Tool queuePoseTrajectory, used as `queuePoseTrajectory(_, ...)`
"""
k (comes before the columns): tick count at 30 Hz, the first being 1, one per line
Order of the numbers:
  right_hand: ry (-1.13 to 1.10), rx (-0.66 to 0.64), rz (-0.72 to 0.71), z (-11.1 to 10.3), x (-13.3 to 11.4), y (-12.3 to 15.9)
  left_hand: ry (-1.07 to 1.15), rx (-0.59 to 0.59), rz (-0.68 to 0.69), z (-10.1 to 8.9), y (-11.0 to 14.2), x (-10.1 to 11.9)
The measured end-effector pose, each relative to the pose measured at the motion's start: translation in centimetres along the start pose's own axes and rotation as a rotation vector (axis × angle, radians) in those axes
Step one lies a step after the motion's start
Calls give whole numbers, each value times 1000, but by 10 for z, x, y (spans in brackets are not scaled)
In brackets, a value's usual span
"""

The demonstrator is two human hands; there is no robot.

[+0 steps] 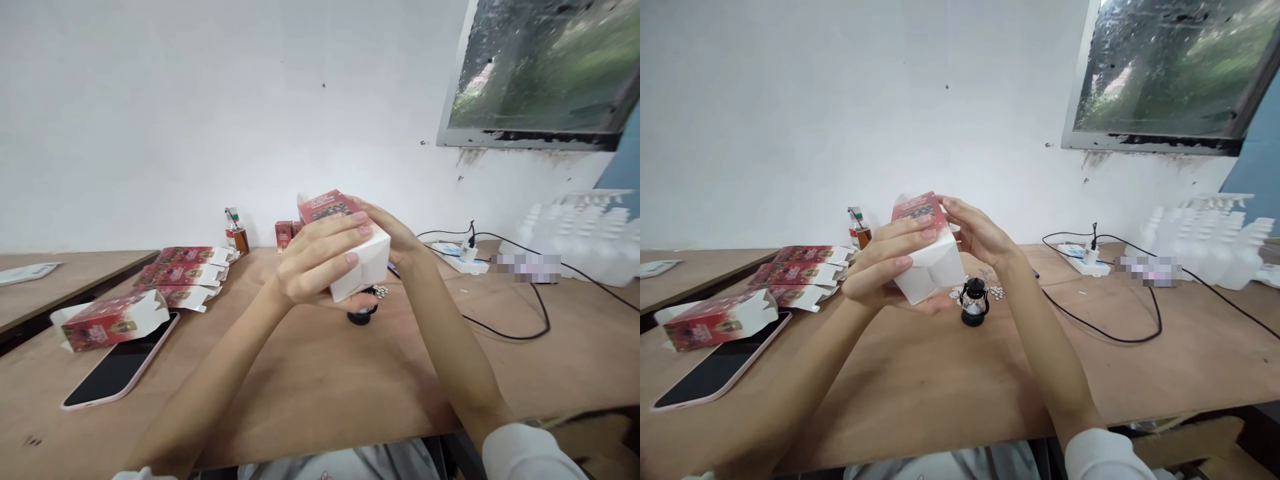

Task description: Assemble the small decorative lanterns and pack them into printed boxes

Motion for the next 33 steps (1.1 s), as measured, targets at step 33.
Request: queuePoseTrajectory(33, 635, 348, -442, 15, -17, 12, -4, 150, -307, -49, -4, -52)
Point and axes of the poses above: each hand's wrist, its own y-axis away from the middle knuckle, its own z-axis out of the palm, x = y × z, the point moved 5 cm from there along -y, towards the middle knuckle, and after that the axes turned 11 degrees about x, right-handed, at the moved point
